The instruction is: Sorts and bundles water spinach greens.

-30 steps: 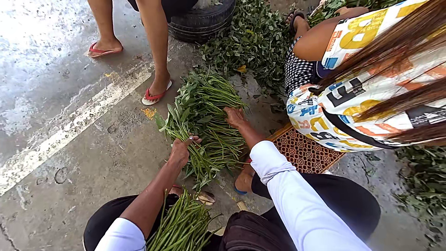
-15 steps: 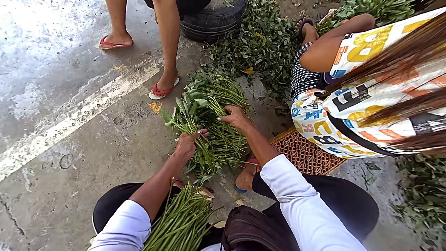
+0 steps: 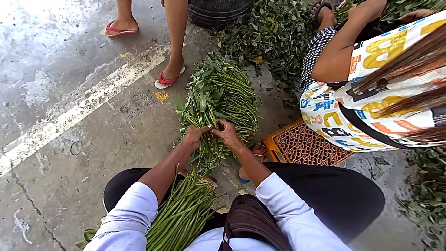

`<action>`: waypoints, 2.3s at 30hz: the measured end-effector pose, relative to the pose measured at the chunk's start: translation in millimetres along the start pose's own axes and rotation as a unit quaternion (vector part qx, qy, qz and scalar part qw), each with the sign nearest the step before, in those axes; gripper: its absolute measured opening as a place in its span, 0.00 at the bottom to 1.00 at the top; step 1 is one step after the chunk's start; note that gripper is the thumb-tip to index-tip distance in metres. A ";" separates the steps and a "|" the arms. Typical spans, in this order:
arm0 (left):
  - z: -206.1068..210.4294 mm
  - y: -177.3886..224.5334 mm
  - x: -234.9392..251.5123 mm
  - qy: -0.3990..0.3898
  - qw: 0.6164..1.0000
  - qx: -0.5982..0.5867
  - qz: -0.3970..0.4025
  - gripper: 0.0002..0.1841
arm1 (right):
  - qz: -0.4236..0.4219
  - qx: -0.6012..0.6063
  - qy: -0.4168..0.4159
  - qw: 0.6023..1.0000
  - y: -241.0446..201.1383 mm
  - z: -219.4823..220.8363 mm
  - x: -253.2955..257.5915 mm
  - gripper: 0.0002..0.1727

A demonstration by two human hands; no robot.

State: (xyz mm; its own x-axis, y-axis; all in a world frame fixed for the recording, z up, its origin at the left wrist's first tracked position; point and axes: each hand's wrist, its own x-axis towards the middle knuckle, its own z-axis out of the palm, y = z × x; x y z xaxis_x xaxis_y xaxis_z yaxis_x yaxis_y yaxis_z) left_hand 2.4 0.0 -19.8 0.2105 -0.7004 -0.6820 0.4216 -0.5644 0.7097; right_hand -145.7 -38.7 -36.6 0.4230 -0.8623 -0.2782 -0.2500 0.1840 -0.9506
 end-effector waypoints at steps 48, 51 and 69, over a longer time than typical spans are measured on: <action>-10.8 -5.9 11.8 -0.034 0.997 -0.057 0.032 0.15 | -0.015 -0.065 0.036 0.997 18.0 -11.7 -9.4 0.16; -14.1 -7.7 15.5 -0.040 0.997 -0.066 0.031 0.14 | -0.015 -0.030 0.134 0.990 22.3 -23.3 -8.4 0.21; -18.1 13.0 16.4 -0.010 0.992 -0.086 0.090 0.12 | -0.080 -0.303 0.055 0.948 27.9 -62.4 58.2 0.18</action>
State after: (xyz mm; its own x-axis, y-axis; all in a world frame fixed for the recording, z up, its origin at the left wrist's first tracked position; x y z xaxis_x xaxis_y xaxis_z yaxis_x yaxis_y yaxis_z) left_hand 27.3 -11.0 -25.0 0.2801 -0.7924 -0.5419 0.5234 -0.3471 0.7782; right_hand -182.4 -113.1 -70.7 0.4122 -0.9067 -0.0895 -0.6594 -0.2291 -0.7160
